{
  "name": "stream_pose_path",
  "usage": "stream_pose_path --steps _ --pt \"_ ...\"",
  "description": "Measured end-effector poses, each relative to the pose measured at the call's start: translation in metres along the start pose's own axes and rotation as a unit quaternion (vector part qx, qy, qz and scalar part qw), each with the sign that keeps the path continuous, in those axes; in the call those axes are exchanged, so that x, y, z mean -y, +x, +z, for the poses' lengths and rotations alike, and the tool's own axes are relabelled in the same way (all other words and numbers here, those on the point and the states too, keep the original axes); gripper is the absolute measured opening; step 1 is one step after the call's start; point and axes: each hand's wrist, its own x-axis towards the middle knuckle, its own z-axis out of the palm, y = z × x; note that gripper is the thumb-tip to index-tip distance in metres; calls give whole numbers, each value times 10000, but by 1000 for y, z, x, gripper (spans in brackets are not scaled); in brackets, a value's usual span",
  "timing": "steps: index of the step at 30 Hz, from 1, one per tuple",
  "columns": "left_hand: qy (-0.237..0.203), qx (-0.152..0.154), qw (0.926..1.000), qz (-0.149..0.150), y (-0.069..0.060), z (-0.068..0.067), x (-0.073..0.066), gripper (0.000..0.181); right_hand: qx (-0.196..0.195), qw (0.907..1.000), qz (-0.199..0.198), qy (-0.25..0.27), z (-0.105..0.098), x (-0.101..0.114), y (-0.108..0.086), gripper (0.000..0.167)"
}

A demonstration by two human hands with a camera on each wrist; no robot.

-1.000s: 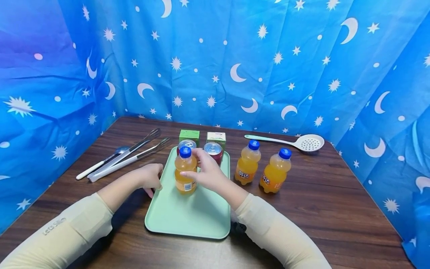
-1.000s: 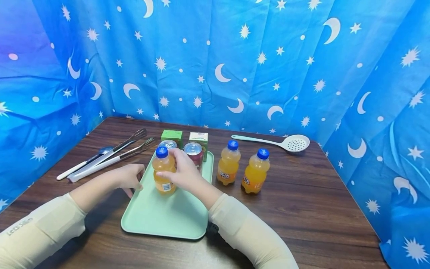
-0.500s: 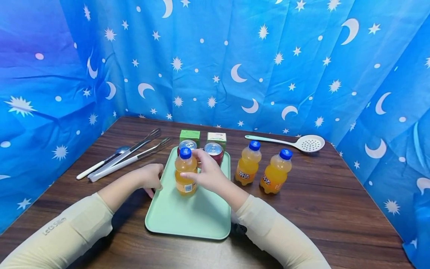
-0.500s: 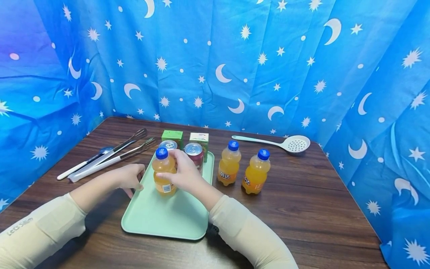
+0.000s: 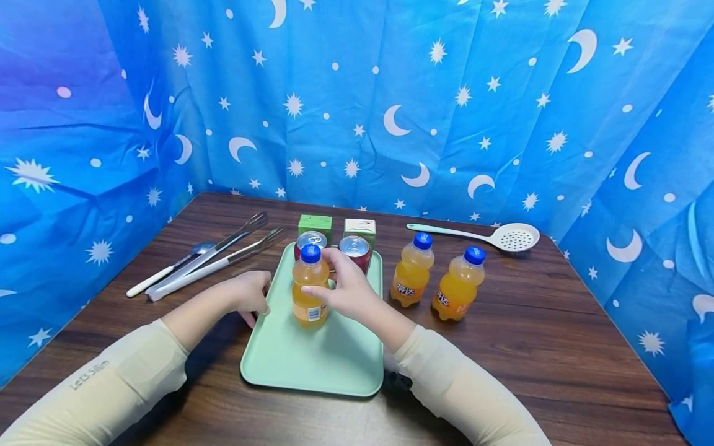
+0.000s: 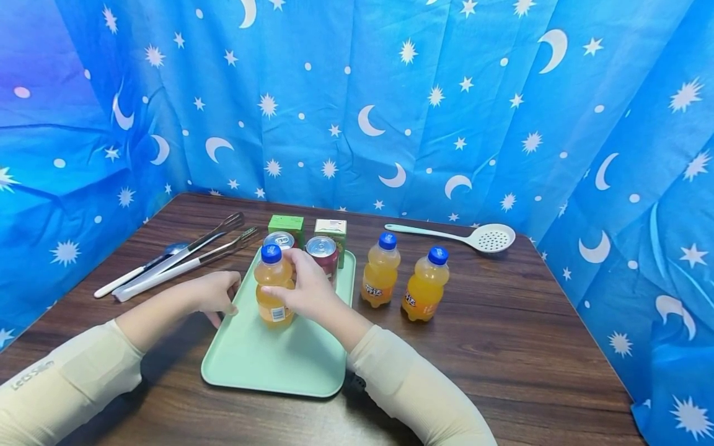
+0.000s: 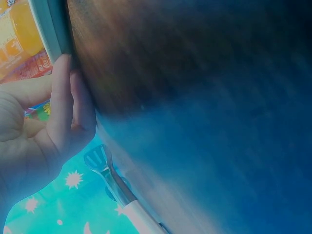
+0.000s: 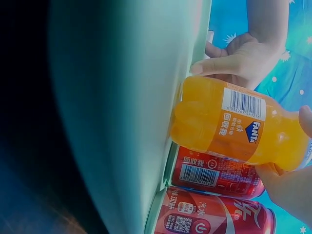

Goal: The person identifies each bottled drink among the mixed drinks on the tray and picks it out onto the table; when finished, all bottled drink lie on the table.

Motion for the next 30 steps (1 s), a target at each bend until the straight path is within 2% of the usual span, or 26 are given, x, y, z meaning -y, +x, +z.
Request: stream_pose_path --steps 10,30 --pt "-24 0 10000 -3 0 0 0 30 -4 9999 -85 62 -2 0 -3 59" --pt "-89 -47 9999 101 0 1 2 30 -5 9995 66 325 -9 1 -9 58"
